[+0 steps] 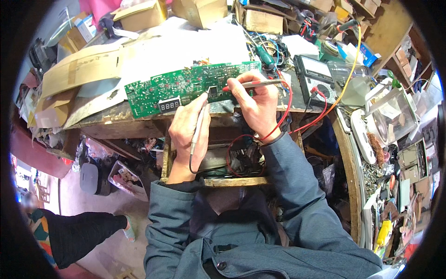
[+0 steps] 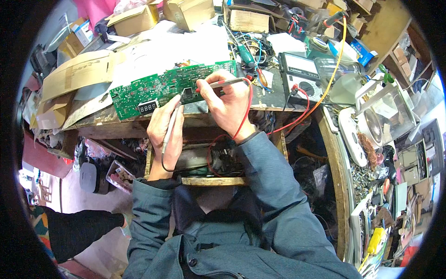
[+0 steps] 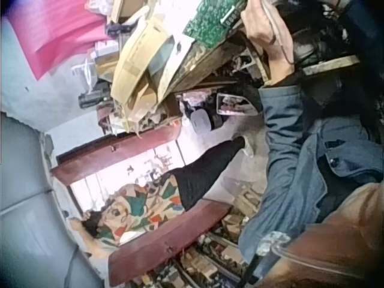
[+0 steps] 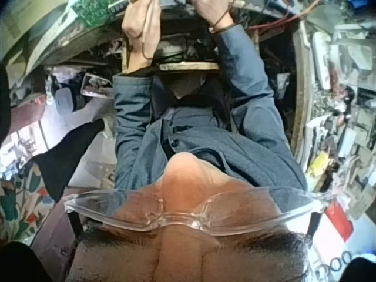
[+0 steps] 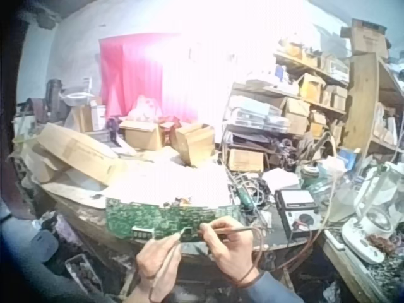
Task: The person holds a green circuit board and uses a multimeter with red and black probes to test various points on the board. The person rotates the board to access different areas and continues probing throughout the clip.
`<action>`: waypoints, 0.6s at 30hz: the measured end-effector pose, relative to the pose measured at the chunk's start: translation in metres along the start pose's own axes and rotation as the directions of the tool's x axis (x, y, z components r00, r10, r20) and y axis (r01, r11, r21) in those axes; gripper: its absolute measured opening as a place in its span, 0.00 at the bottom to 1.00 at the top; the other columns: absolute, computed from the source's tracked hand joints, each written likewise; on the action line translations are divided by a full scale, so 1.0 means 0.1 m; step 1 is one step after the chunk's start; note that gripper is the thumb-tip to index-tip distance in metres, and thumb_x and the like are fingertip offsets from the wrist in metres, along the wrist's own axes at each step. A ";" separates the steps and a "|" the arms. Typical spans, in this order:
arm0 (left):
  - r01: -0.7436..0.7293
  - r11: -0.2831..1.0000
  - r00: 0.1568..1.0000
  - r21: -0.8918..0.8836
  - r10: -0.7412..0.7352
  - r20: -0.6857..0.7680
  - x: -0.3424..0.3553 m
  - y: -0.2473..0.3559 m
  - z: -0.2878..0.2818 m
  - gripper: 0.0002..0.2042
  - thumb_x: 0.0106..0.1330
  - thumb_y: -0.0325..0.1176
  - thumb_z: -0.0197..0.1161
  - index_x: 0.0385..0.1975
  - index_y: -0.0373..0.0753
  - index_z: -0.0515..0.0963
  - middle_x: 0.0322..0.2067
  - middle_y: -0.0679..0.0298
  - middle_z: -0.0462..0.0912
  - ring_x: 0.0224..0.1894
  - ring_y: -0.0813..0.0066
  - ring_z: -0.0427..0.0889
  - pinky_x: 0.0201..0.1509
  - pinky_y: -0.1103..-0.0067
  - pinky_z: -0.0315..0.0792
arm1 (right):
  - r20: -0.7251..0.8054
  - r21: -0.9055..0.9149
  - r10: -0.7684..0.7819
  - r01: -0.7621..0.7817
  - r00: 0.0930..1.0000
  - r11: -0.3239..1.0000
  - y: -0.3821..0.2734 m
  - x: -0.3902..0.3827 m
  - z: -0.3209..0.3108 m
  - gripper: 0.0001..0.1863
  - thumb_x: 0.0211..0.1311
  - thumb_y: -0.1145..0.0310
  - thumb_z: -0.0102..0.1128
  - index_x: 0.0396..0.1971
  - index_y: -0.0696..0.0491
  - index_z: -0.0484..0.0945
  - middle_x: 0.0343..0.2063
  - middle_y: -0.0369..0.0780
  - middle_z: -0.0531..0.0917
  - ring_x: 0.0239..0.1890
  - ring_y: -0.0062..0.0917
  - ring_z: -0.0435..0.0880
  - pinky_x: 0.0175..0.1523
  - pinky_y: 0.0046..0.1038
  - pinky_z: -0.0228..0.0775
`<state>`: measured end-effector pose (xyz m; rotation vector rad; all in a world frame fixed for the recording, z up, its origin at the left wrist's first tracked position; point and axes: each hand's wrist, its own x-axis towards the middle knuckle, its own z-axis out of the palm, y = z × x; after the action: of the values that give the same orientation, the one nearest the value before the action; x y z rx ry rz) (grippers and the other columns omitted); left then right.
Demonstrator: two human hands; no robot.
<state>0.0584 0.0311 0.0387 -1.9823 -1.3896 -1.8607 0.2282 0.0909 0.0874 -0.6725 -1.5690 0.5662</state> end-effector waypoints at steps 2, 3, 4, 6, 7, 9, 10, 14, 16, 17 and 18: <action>0.004 1.000 1.000 0.015 -0.004 0.006 0.00 0.01 -0.01 0.16 0.71 0.19 0.71 0.57 0.31 0.87 0.46 0.53 0.91 0.46 0.62 0.90 0.53 0.70 0.83 | 0.004 -0.009 -0.008 0.008 1.000 1.000 0.00 0.00 -0.01 0.07 0.72 0.74 0.73 0.34 0.59 0.86 0.25 0.38 0.89 0.27 0.17 0.87 0.33 0.23 0.76; -0.007 1.000 1.000 0.020 0.007 0.006 0.00 -0.01 -0.01 0.16 0.71 0.19 0.71 0.58 0.31 0.87 0.47 0.53 0.91 0.46 0.62 0.90 0.53 0.70 0.83 | 0.007 -0.014 -0.023 0.023 1.000 1.000 0.02 0.00 -0.01 0.07 0.72 0.74 0.73 0.33 0.59 0.86 0.25 0.38 0.89 0.27 0.17 0.87 0.33 0.23 0.76; -0.018 1.000 1.000 0.025 0.018 0.006 0.00 -0.01 -0.01 0.16 0.71 0.19 0.71 0.58 0.31 0.87 0.47 0.53 0.91 0.46 0.62 0.90 0.53 0.70 0.83 | 0.010 -0.018 -0.038 0.038 0.999 0.999 0.03 0.00 -0.02 0.07 0.72 0.74 0.73 0.33 0.59 0.86 0.25 0.38 0.89 0.27 0.17 0.87 0.33 0.23 0.76; -0.012 1.000 1.000 0.016 0.012 0.007 0.01 0.00 -0.01 0.16 0.71 0.19 0.71 0.57 0.32 0.87 0.47 0.53 0.91 0.46 0.62 0.90 0.54 0.70 0.83 | 0.038 -0.070 -0.060 0.063 0.997 0.996 0.00 -0.02 -0.07 0.06 0.69 0.74 0.76 0.33 0.58 0.86 0.27 0.39 0.89 0.28 0.22 0.88 0.33 0.25 0.77; -0.011 1.000 1.000 0.010 0.011 0.006 0.01 0.00 -0.01 0.16 0.71 0.19 0.71 0.57 0.32 0.87 0.47 0.53 0.91 0.46 0.61 0.90 0.54 0.70 0.83 | 0.054 -0.144 -0.194 0.200 0.979 0.969 0.04 -0.02 -0.11 0.06 0.67 0.74 0.76 0.33 0.57 0.86 0.27 0.40 0.89 0.28 0.23 0.88 0.33 0.25 0.77; -0.054 0.998 0.998 0.025 0.055 -0.043 0.02 -0.01 0.01 0.17 0.67 0.18 0.74 0.55 0.35 0.88 0.44 0.54 0.92 0.41 0.59 0.90 0.47 0.69 0.84 | 0.110 -0.241 -0.298 0.317 0.948 0.917 -0.05 -0.04 -0.15 0.06 0.64 0.75 0.78 0.33 0.56 0.86 0.28 0.41 0.87 0.28 0.27 0.88 0.34 0.27 0.78; -0.058 0.998 0.997 0.029 0.059 -0.044 0.03 -0.02 0.01 0.17 0.66 0.18 0.74 0.55 0.35 0.88 0.44 0.54 0.92 0.41 0.59 0.90 0.47 0.69 0.84 | 0.139 -0.277 -0.299 0.327 0.944 0.903 -0.11 -0.08 -0.16 0.05 0.64 0.75 0.77 0.34 0.55 0.86 0.28 0.41 0.86 0.27 0.29 0.87 0.35 0.28 0.78; -0.064 0.998 0.997 0.027 0.065 -0.039 0.03 -0.02 0.02 0.17 0.66 0.19 0.74 0.55 0.35 0.88 0.44 0.54 0.92 0.41 0.60 0.90 0.47 0.69 0.84 | 0.212 -0.230 -0.282 0.328 0.936 0.916 -0.07 -0.20 -0.14 0.08 0.61 0.77 0.76 0.39 0.55 0.86 0.29 0.43 0.86 0.29 0.34 0.88 0.36 0.33 0.80; -0.061 0.998 0.997 0.025 0.063 -0.046 0.02 -0.03 0.03 0.17 0.66 0.19 0.74 0.55 0.35 0.88 0.44 0.54 0.92 0.41 0.60 0.91 0.47 0.69 0.84 | 0.255 -0.231 -0.294 0.353 0.921 0.907 -0.02 -0.21 -0.12 0.09 0.61 0.77 0.75 0.40 0.56 0.85 0.31 0.43 0.86 0.30 0.35 0.88 0.37 0.34 0.80; -0.060 0.998 0.997 0.023 0.061 -0.047 0.02 -0.03 0.03 0.17 0.66 0.19 0.74 0.56 0.35 0.88 0.44 0.54 0.92 0.41 0.60 0.91 0.47 0.69 0.84 | 0.257 -0.230 -0.297 0.357 0.920 0.905 -0.01 -0.21 -0.12 0.09 0.62 0.77 0.75 0.40 0.56 0.85 0.31 0.43 0.86 0.31 0.36 0.89 0.37 0.34 0.81; -0.059 0.998 0.997 0.021 0.060 -0.047 0.02 -0.03 0.03 0.17 0.66 0.19 0.74 0.56 0.35 0.88 0.44 0.54 0.93 0.41 0.60 0.91 0.47 0.69 0.84 | 0.259 -0.230 -0.300 0.361 0.918 0.904 0.00 -0.21 -0.11 0.09 0.62 0.77 0.75 0.41 0.56 0.85 0.32 0.44 0.86 0.31 0.36 0.89 0.38 0.34 0.81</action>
<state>0.0582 0.0356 0.0387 -1.9344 -1.3171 -1.8489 0.2405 0.0757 0.0739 -0.5398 -1.9433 0.1692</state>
